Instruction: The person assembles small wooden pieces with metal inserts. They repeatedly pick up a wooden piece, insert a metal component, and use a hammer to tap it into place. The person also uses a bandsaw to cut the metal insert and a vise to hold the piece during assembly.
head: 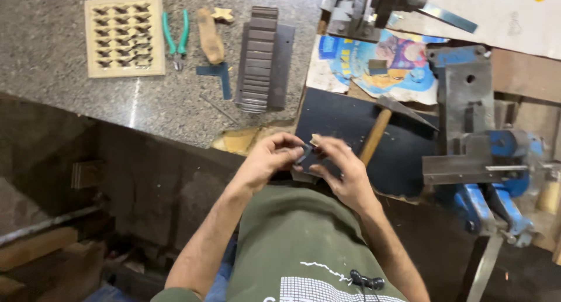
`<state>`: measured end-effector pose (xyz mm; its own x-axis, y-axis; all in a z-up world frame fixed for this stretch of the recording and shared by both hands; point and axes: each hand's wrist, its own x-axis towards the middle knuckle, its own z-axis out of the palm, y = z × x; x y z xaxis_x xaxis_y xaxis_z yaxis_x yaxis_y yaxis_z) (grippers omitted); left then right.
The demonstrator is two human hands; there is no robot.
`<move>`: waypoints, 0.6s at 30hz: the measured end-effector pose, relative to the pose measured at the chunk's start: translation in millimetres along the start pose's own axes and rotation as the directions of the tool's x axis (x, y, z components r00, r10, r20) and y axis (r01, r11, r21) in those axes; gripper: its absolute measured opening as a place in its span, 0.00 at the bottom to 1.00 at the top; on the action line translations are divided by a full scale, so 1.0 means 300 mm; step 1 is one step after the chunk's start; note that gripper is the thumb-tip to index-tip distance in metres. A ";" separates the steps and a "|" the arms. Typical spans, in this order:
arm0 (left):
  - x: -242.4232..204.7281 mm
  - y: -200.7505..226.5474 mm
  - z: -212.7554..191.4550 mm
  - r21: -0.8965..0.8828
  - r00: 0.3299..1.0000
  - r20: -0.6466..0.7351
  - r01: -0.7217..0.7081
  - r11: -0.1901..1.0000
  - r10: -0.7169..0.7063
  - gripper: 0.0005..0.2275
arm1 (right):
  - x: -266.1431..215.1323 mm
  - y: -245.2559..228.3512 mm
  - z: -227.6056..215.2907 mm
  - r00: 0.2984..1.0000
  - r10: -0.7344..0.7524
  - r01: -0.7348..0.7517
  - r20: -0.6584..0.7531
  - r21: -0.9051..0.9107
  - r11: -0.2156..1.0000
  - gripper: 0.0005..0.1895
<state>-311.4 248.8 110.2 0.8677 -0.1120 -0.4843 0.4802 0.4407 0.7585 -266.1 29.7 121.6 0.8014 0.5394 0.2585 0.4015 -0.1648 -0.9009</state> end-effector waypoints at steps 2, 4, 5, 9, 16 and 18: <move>-0.037 -0.003 -0.010 -0.027 0.997 0.057 0.054 0.998 -0.053 0.09 | 0.015 -0.019 0.009 0.997 0.036 -0.036 0.064 -0.003 0.999 0.17; -0.075 0.006 -0.028 -0.071 0.999 0.030 0.046 0.996 -0.044 0.11 | 0.037 -0.020 0.033 0.992 0.090 -0.091 0.093 0.010 0.996 0.12; -0.089 0.021 -0.043 -0.092 0.999 0.019 0.037 0.995 -0.036 0.11 | 0.055 -0.019 0.053 0.989 0.116 -0.119 0.093 0.030 0.992 0.11; -0.133 0.093 -0.120 0.343 0.970 0.046 -0.241 0.908 0.240 0.15 | 0.102 -0.033 0.164 0.988 0.142 -0.143 0.055 0.012 0.990 0.10; -0.055 0.205 -0.384 0.692 0.806 0.097 -0.476 0.543 0.583 0.13 | 0.110 -0.039 0.349 0.805 0.413 -0.512 -0.427 -0.145 0.847 0.14; 0.032 0.261 -0.470 0.695 0.803 0.124 -0.490 0.526 0.583 0.12 | 0.086 0.018 0.331 0.782 0.250 -0.591 -0.571 -0.553 0.587 0.20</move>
<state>-283.6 407.8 103.3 0.9926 0.0562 0.1073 -0.0828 -0.3325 0.9395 -287.3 124.9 88.9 0.9801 -0.0910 0.1762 0.0069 -0.8723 -0.4890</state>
